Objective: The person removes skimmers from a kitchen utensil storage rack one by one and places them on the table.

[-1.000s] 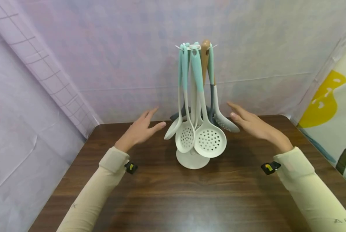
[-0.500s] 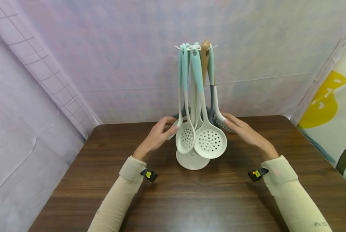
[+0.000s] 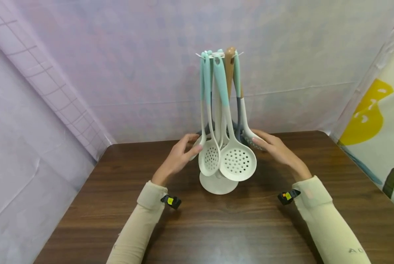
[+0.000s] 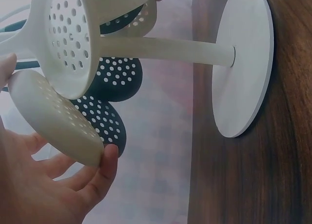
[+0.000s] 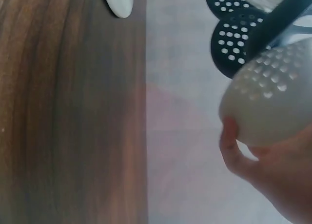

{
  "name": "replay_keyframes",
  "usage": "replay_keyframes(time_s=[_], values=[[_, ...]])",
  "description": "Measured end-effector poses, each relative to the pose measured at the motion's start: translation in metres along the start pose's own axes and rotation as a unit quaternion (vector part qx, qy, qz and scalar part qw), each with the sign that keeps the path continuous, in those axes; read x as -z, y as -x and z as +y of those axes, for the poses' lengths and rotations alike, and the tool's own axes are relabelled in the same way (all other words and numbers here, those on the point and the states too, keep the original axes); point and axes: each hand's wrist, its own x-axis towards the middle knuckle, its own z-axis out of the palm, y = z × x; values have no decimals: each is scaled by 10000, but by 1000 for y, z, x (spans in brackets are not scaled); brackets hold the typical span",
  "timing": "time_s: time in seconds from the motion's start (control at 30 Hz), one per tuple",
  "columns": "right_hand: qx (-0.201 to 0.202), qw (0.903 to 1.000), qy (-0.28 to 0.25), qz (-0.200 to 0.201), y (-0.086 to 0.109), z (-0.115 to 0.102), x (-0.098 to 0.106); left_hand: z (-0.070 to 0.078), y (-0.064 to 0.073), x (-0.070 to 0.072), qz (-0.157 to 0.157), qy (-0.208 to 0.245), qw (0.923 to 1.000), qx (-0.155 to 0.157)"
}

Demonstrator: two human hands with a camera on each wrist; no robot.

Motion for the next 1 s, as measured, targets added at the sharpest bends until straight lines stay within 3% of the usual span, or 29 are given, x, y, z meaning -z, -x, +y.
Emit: replay_keyframes(time_s=[0.13,0.27,0.4,0.67,1.0], values=[[80,9997,-134,176,-6,2,-3,1,-2,2,4,-66,10000,-21],[392,9941,-1012,12,-11,7,-5,4,-3,2,-31,-87,10000,-8],[444,9848,-1674,-161,-11,13,-6,5,-1,4,-61,-140,9999,32],[281,9875,-1550,-86,-8,11,-2,6,-2,4,-67,-118,9999,11],[722,9872,-1367,-382,-6,6,6,4,-3,4,-20,-214,9998,38]])
